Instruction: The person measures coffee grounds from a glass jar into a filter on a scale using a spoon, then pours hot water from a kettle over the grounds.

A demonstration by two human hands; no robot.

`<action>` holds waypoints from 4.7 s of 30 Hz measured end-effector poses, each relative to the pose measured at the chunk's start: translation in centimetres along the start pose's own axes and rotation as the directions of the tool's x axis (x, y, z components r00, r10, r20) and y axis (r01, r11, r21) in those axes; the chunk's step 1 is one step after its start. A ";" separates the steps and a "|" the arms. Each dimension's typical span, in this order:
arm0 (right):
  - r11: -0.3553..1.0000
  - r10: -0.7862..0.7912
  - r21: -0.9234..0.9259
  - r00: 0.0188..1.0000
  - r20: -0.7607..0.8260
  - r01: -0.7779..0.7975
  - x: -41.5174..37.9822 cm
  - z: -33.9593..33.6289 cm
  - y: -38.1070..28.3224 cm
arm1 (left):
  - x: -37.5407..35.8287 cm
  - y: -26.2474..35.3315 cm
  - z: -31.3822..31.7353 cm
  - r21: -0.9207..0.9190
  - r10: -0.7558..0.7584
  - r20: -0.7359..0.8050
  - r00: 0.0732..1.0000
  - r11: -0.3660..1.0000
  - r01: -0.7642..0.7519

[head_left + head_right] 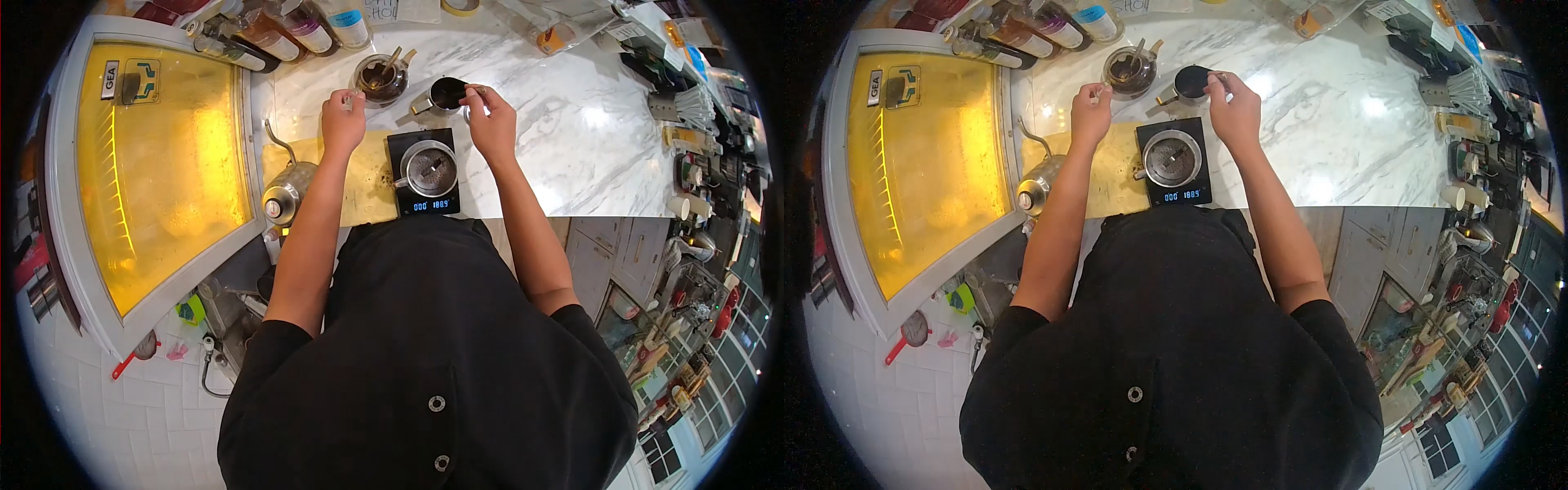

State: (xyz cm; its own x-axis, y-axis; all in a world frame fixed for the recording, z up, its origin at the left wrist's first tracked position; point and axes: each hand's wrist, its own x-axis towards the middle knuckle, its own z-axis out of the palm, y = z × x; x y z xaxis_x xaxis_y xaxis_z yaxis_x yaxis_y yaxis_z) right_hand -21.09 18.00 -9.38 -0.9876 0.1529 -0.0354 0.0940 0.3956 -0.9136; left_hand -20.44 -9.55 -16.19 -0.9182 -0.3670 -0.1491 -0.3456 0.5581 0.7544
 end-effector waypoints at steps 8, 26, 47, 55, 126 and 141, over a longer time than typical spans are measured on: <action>0.991 0.119 0.056 0.993 0.003 -0.119 0.1 -0.3 1.4 | 0.7 -0.1 0.3 -0.097 -0.076 0.168 0.983 0.991 0.093; 0.992 -0.072 0.088 0.970 -0.232 0.094 -9.7 -5.5 -2.8 | -4.3 4.5 -4.7 -0.597 -0.018 0.185 0.983 0.792 0.127; 0.786 -0.616 0.109 0.786 0.050 0.609 -12.5 -7.1 -13.5 | -21.0 11.1 -8.6 -0.817 0.285 0.086 0.955 0.569 -0.096; 0.520 -0.852 0.168 0.524 0.025 0.838 -11.6 -11.7 -15.0 | -24.3 14.3 -7.7 -0.808 0.295 -0.008 0.955 0.561 -0.181; 0.867 -0.199 0.431 0.967 -0.162 0.251 -13.6 -9.0 -9.4 | -23.0 9.0 -10.3 -0.779 0.048 -0.159 0.986 0.607 -0.155; 0.689 -0.724 -0.105 0.678 -0.126 0.717 -15.2 -9.2 -12.9 | -20.8 7.1 -12.2 -0.797 0.093 -0.118 0.989 0.585 -0.150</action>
State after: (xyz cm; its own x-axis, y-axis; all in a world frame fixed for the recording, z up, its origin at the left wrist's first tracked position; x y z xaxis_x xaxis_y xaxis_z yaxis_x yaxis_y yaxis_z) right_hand -6.08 18.93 6.64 -0.7220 -0.0691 0.6884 -0.6300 0.4770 -0.6128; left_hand -1.41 -6.97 0.07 -0.9169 -0.3991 -0.0020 0.0898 -0.2113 0.9733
